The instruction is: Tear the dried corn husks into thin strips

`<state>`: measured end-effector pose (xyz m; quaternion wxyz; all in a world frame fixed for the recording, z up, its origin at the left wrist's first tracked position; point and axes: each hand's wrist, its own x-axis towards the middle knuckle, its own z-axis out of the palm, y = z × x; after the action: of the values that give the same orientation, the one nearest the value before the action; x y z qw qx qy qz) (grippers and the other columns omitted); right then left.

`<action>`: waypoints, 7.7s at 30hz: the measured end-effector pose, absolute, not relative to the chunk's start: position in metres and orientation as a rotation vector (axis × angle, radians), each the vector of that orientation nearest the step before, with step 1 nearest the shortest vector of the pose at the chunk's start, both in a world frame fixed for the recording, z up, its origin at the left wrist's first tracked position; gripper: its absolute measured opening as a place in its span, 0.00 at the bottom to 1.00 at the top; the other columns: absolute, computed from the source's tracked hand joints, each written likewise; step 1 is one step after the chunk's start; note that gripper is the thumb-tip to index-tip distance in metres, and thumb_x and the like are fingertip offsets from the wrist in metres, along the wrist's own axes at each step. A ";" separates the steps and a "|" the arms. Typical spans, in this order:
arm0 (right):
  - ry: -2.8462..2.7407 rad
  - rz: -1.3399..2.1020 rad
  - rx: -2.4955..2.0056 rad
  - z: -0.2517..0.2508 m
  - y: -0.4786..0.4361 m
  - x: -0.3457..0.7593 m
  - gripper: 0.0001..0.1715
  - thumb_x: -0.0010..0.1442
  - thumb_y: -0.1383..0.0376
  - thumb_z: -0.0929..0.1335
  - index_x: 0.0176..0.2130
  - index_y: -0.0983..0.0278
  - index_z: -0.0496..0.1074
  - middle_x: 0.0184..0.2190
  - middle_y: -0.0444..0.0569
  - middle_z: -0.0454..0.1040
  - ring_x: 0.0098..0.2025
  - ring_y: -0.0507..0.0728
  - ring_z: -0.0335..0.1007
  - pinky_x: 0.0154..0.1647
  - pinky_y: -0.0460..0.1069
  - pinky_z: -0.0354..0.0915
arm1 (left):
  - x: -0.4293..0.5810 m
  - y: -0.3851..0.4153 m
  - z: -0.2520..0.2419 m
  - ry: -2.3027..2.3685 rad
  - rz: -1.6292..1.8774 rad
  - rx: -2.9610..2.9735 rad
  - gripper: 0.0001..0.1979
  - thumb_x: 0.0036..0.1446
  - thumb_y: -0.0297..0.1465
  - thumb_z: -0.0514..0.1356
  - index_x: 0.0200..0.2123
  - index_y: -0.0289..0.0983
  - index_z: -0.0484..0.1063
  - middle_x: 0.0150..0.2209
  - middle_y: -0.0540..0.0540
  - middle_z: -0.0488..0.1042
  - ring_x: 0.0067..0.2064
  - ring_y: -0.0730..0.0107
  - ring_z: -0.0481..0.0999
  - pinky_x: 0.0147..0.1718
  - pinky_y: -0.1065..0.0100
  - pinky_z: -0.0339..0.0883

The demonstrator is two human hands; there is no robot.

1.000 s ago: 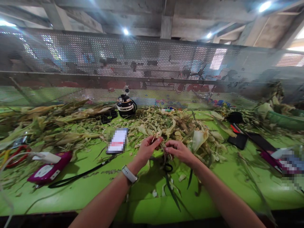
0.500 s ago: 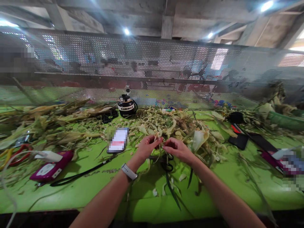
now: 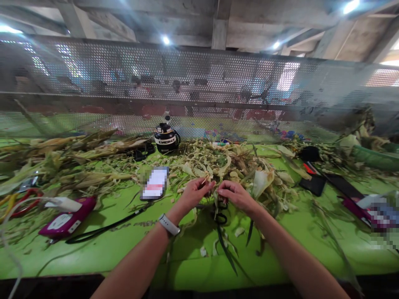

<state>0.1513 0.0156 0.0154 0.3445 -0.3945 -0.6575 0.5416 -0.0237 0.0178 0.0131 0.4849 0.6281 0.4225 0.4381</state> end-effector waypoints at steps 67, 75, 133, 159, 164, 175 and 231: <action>-1.725 1.213 -1.032 0.008 0.014 0.144 0.23 0.49 0.50 0.70 0.35 0.65 0.66 0.25 0.41 0.64 0.24 0.48 0.57 0.23 0.44 0.55 | -0.017 0.016 0.004 0.467 1.123 0.808 0.13 0.48 0.30 0.63 0.40 0.35 0.75 0.41 0.42 0.78 0.48 0.63 0.74 0.51 0.65 0.62; -1.784 1.362 -0.983 0.011 0.011 0.146 0.22 0.51 0.49 0.68 0.25 0.65 0.64 0.17 0.38 0.61 0.17 0.45 0.53 0.18 0.43 0.50 | -0.020 0.017 0.005 0.443 1.066 0.867 0.15 0.44 0.26 0.59 0.39 0.33 0.75 0.42 0.41 0.77 0.48 0.62 0.73 0.50 0.65 0.62; -2.021 0.236 -1.880 0.029 0.087 0.209 0.07 0.44 0.72 0.68 0.27 0.64 0.76 0.34 0.52 0.77 0.43 0.61 0.69 0.41 0.49 0.61 | -0.035 0.033 0.009 0.964 1.575 0.663 0.16 0.38 0.39 0.64 0.29 0.34 0.73 0.22 0.50 0.72 0.26 0.71 0.71 0.28 0.69 0.63; -1.383 1.141 -1.038 0.144 0.051 0.173 0.11 0.47 0.62 0.72 0.30 0.65 0.69 0.22 0.42 0.72 0.20 0.47 0.66 0.21 0.42 0.61 | -0.026 0.010 0.021 0.665 1.375 1.134 0.22 0.46 0.36 0.65 0.46 0.39 0.71 0.48 0.42 0.73 0.51 0.64 0.69 0.44 0.69 0.64; -1.541 1.420 -0.994 0.116 0.046 0.137 0.12 0.45 0.61 0.73 0.28 0.65 0.70 0.21 0.40 0.71 0.20 0.46 0.65 0.22 0.42 0.61 | -0.023 0.006 0.018 0.573 1.151 1.125 0.18 0.44 0.39 0.66 0.37 0.36 0.75 0.35 0.43 0.75 0.37 0.66 0.73 0.38 0.69 0.65; -1.155 1.728 -0.931 0.064 0.045 0.140 0.18 0.41 0.63 0.75 0.35 0.64 0.74 0.25 0.43 0.74 0.26 0.50 0.70 0.28 0.43 0.66 | -0.020 0.013 0.012 0.765 1.125 1.159 0.20 0.39 0.45 0.67 0.23 0.34 0.69 0.18 0.55 0.62 0.18 0.82 0.57 0.17 0.76 0.50; -1.561 1.385 -1.127 0.033 0.041 0.140 0.20 0.37 0.56 0.76 0.25 0.67 0.70 0.19 0.40 0.71 0.23 0.49 0.67 0.28 0.46 0.65 | -0.045 0.039 0.018 0.893 1.704 0.708 0.17 0.39 0.36 0.69 0.32 0.35 0.72 0.27 0.51 0.76 0.27 0.75 0.73 0.25 0.74 0.67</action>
<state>0.1396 0.0412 0.0325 0.3756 -0.4406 -0.6099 0.5411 -0.0449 0.0392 0.0184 0.5190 0.2953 0.3724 0.7105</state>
